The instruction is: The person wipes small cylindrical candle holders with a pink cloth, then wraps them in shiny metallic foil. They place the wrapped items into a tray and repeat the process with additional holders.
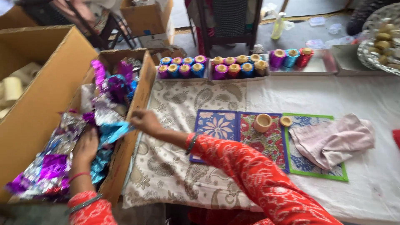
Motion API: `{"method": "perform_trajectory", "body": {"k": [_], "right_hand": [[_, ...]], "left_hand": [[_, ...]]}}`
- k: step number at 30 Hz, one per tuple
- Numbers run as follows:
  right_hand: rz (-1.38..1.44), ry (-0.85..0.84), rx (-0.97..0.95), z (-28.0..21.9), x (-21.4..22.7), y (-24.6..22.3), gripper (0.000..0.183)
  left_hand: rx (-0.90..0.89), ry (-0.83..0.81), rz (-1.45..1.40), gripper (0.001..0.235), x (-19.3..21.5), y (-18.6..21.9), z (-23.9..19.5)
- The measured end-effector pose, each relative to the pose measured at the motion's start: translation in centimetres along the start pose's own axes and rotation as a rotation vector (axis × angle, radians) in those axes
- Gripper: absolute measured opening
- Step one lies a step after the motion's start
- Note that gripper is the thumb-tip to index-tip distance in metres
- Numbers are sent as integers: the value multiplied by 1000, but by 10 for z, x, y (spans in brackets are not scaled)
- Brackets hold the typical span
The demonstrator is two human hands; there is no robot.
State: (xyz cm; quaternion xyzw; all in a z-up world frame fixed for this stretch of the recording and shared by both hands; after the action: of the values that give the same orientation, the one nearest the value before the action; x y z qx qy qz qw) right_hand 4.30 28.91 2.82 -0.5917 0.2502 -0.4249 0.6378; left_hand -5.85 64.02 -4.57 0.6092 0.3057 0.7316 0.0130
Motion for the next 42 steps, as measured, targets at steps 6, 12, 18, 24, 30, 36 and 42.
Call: {"method": "perform_trajectory", "body": {"k": [6,12,18,24,30,36,42], "right_hand": [[56,85,-101,36,86,29,28],[265,74,-122,12,131,-7,13],[266,147,-158,17,156,20,14],[250,120,-145,10,160,22,15],[174,41,-126,-11,140,20,18],[-92,-67,-41,-44,130,17,23],[-416,-73,378,-73,121,-11,23]], "left_hand": [[-175,155,131,59,25,94,-40],[-39,139,93,58,47,140,-68],[-151,144,9,63,39,90,-60],[106,278,-665,47,112,187,-117],[-248,545,-1183,39,142,216,-125],[-104,456,-786,31,124,260,-121],[-175,521,-159,47,58,286,-92]]}}
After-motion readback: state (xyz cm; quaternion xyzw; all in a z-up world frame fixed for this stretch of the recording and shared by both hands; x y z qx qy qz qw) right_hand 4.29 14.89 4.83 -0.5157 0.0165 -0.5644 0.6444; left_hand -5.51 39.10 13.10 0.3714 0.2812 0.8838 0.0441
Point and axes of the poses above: each hand's wrist, its own z-axis towards the middle knuckle, its own x-axis out of the back of the hand, y = z × x, the point moved 1 cm from there along z, towards the middle knuckle, and after that the axes turned 8 degrees about -z, right-handed, at the moved point
